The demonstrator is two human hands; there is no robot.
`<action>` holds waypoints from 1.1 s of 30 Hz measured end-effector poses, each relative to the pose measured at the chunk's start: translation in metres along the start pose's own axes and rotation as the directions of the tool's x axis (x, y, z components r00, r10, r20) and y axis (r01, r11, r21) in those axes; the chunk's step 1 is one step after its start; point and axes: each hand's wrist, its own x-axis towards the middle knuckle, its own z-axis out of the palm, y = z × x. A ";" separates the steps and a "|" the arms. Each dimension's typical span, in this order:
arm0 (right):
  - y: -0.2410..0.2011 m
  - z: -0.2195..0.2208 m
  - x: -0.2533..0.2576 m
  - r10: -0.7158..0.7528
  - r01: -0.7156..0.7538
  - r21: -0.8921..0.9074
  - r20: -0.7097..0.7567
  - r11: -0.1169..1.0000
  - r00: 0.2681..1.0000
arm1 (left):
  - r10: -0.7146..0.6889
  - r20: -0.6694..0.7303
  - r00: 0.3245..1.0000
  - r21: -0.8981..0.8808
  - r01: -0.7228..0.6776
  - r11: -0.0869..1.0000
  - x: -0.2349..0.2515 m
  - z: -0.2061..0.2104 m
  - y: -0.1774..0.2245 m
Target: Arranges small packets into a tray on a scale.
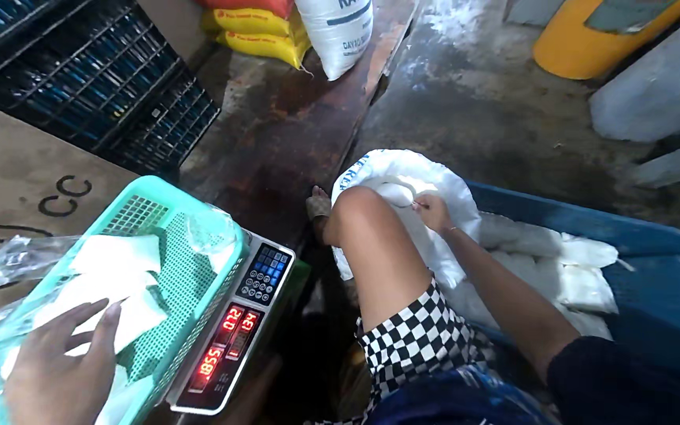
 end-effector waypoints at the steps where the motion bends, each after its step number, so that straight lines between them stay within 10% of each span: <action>1: -0.001 -0.003 -0.001 0.003 -0.003 0.009 0.005 1.000 1.000 | -0.023 0.006 1.000 -0.014 0.023 1.000 -0.002 -0.001 -0.005; 18: -0.088 -0.069 0.002 -0.403 0.402 -0.095 0.011 0.911 0.915 | -0.062 -0.090 0.994 -0.131 0.049 0.990 -0.013 0.027 -0.012; 27: -0.220 -0.076 -0.018 -0.556 0.570 -0.036 0.185 0.821 0.811 | -0.025 -0.090 0.996 -0.140 0.013 0.990 0.011 0.013 0.075; 33: -0.290 -0.054 -0.045 -0.649 0.682 0.005 0.312 0.731 0.693 | -0.095 0.149 0.984 -0.034 0.101 0.994 0.045 0.014 0.126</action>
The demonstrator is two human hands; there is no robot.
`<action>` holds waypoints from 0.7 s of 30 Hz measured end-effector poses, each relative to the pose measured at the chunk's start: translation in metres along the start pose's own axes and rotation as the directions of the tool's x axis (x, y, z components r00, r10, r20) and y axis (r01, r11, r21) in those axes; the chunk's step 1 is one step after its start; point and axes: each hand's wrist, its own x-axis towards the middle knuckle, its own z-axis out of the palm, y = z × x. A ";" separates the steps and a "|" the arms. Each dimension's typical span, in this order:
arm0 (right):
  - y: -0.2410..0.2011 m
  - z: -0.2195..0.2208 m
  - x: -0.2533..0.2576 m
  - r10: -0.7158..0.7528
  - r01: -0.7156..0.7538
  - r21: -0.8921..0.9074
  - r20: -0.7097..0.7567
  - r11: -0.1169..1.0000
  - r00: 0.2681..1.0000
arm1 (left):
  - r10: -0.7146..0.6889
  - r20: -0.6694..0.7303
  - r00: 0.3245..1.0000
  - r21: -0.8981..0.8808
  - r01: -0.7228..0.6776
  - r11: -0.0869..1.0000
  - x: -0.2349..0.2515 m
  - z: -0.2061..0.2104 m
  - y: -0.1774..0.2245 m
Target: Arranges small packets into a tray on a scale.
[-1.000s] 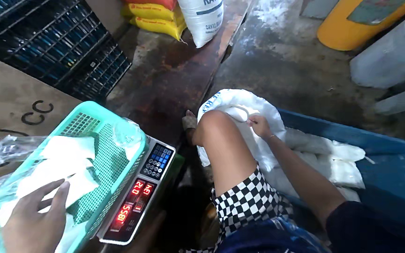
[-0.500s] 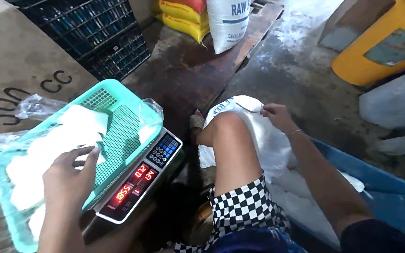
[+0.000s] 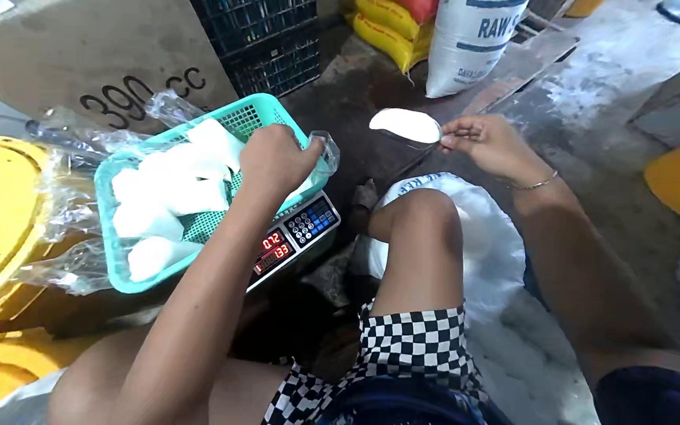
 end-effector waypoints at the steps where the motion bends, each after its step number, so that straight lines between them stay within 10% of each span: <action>1: -0.011 0.003 0.002 -0.015 0.015 0.001 0.021 1.000 1.000 | -0.007 0.025 1.000 0.028 0.007 1.000 0.003 0.000 0.003; 21: -0.112 0.040 0.038 -0.099 0.235 -0.400 0.332 0.886 0.938 | 0.178 0.130 0.975 -0.071 -0.170 0.983 0.024 0.006 -0.009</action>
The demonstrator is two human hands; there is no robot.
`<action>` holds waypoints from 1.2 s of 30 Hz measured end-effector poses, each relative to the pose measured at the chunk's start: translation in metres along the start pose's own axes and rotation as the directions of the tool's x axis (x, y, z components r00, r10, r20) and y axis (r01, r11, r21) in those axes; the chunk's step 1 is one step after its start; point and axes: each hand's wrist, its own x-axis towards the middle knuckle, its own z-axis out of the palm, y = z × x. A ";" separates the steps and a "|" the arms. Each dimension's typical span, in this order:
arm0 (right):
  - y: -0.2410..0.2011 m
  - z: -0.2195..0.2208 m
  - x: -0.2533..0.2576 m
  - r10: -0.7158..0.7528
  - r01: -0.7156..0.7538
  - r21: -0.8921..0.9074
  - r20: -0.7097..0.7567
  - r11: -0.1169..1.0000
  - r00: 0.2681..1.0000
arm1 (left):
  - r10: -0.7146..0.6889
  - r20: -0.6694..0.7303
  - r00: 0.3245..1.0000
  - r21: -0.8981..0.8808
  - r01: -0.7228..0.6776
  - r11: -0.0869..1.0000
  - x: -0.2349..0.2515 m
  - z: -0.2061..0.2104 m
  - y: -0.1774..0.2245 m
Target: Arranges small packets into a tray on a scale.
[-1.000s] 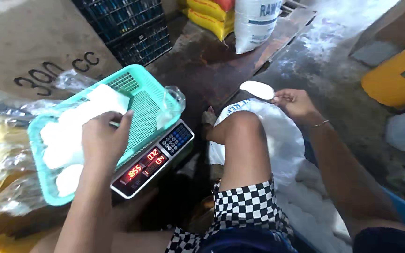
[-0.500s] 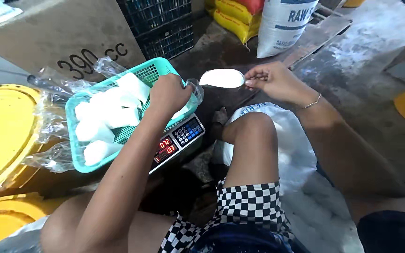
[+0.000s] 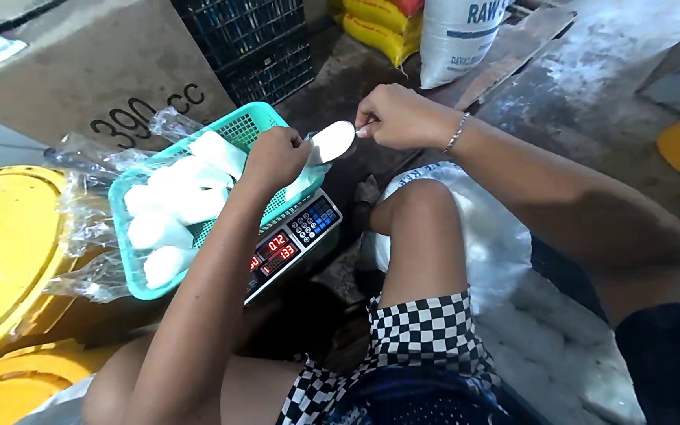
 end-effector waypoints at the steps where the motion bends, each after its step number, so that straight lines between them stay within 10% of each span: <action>1: -0.009 -0.003 0.003 0.004 -0.003 -0.059 0.018 0.998 1.000 | 0.006 0.007 1.000 -0.003 -0.006 1.000 0.000 0.000 -0.001; 19: -0.108 -0.016 0.017 -0.048 0.088 -0.536 0.087 0.839 0.995 | -0.008 -0.098 0.995 -0.246 -0.016 0.969 -0.011 0.001 -0.024; 25: -0.009 -0.041 -0.020 -0.062 0.029 -0.261 -0.119 0.965 0.991 | -0.055 -0.163 0.985 -0.259 0.011 0.966 -0.042 -0.018 -0.062; 31: 0.153 0.012 -0.107 0.438 -0.488 -0.130 -0.291 0.863 0.851 | -0.105 -0.233 0.967 -0.205 0.057 0.977 -0.093 -0.026 -0.126; 36: 0.219 0.143 -0.137 0.810 -0.770 -0.249 0.178 0.587 0.559 | -0.185 -0.190 0.964 -0.420 0.091 0.903 -0.120 -0.018 -0.144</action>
